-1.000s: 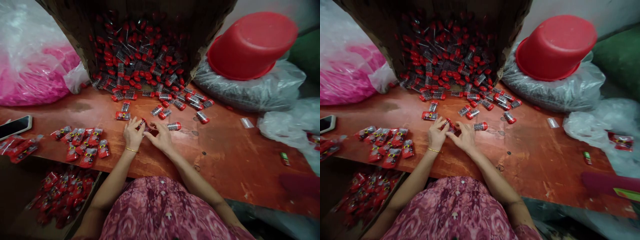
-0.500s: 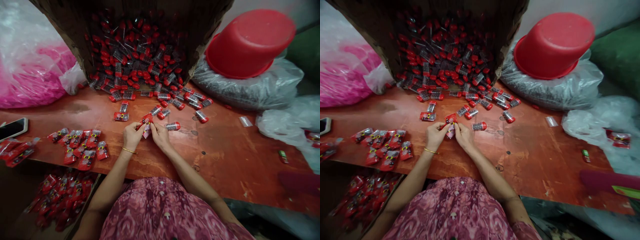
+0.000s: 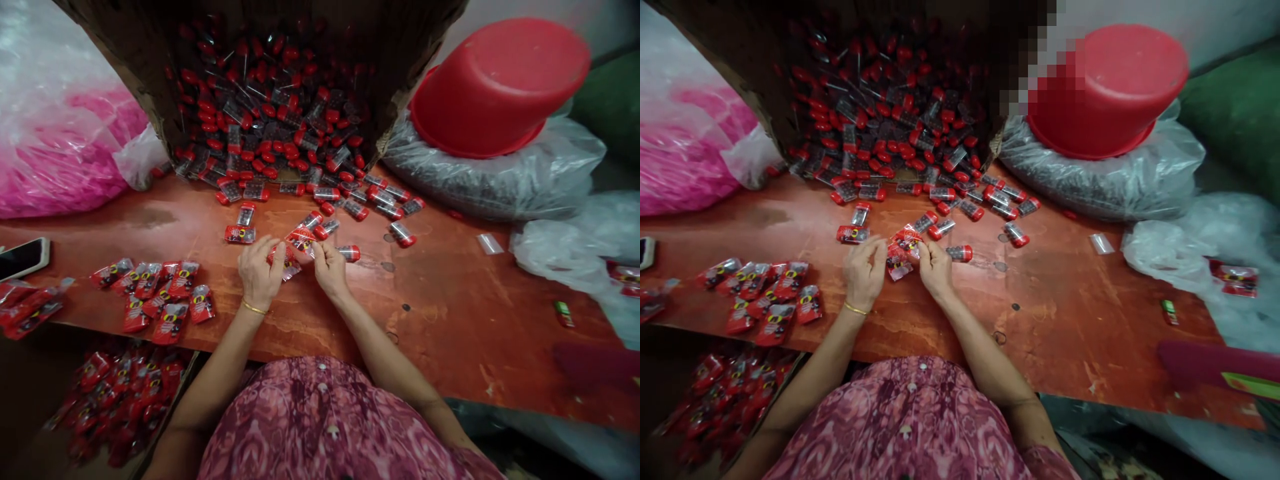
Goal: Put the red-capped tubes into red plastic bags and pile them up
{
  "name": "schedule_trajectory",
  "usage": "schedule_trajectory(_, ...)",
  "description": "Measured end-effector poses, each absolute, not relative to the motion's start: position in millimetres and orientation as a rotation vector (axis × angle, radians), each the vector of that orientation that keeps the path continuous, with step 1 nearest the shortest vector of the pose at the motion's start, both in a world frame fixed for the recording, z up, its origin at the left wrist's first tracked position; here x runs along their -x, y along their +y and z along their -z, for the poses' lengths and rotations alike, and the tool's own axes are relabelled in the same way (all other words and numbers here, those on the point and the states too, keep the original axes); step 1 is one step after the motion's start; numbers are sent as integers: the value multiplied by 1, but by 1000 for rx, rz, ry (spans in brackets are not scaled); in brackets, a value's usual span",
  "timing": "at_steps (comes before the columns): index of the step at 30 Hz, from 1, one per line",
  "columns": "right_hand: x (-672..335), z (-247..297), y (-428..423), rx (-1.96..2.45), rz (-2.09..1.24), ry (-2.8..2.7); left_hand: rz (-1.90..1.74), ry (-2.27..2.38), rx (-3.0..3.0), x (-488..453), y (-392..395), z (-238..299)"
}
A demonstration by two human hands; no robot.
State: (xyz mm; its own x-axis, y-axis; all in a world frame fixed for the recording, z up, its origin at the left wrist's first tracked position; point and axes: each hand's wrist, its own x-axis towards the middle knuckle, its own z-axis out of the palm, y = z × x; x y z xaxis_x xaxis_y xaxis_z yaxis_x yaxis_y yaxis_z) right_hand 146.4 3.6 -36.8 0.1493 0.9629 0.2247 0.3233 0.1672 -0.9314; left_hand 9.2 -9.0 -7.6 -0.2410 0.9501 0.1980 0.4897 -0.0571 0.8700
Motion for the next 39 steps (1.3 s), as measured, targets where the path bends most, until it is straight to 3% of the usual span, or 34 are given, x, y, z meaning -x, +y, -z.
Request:
schedule_trajectory(4, -144, 28, -9, 1223, -854, -1458, -1185, 1326, -1038, -18, -13, -1)
schedule_trajectory(8, -148, 27, -19, 1285, -824, -1586, -1232, 1235, -749, -29, -16, -2)
schedule_trajectory(16, -196, 37, -12, 2013, -31, -1803, -1275, 1226, -530, -31, -20, 1)
schedule_trajectory(22, -227, 52, -44, 1686, -24, -1995, -1233, 1206, -489, -32, -21, -2)
schedule_trajectory(29, -223, 59, -47, 1915, 135, -1924, -1230, 1163, -396, -35, -20, -5)
schedule_trajectory(33, -222, 57, -41, 1831, -16, -1885, -1185, 1157, -350, -32, -22, -5)
schedule_trajectory(39, -221, 25, -63, 1455, -806, -1602, -1121, 1155, -379, -32, -24, -4)
